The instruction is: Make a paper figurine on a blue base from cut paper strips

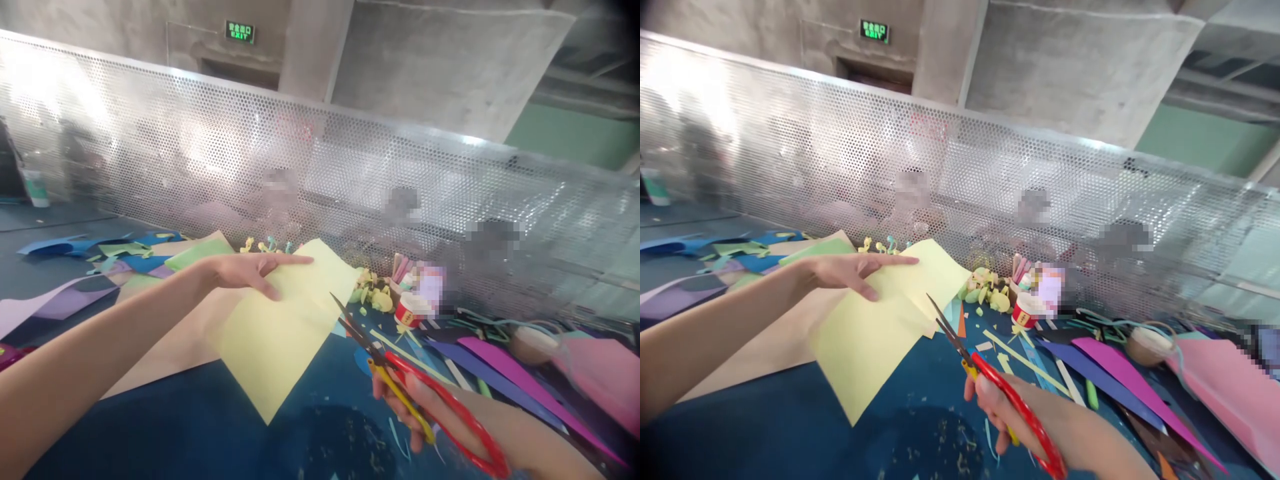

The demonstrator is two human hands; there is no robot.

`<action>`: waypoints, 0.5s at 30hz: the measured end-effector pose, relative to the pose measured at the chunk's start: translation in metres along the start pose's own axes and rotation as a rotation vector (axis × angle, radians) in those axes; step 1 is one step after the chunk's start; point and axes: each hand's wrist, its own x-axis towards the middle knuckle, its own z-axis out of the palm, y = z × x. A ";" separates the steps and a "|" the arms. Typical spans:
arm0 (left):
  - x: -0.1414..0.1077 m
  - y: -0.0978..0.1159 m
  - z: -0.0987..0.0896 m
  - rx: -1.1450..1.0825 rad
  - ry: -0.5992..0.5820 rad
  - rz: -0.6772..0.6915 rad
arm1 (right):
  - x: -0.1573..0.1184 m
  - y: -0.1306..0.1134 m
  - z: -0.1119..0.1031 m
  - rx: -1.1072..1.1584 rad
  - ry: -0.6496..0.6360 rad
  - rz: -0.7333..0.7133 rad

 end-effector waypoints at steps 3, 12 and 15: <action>0.001 -0.001 0.004 -0.009 -0.015 0.002 | -0.002 -0.005 0.001 -0.076 -0.097 0.042; 0.007 -0.013 -0.005 0.045 -0.307 0.019 | -0.002 -0.021 0.010 -0.227 -0.251 0.012; 0.008 -0.014 -0.006 0.052 -0.335 0.019 | -0.002 -0.022 0.012 -0.273 -0.260 -0.019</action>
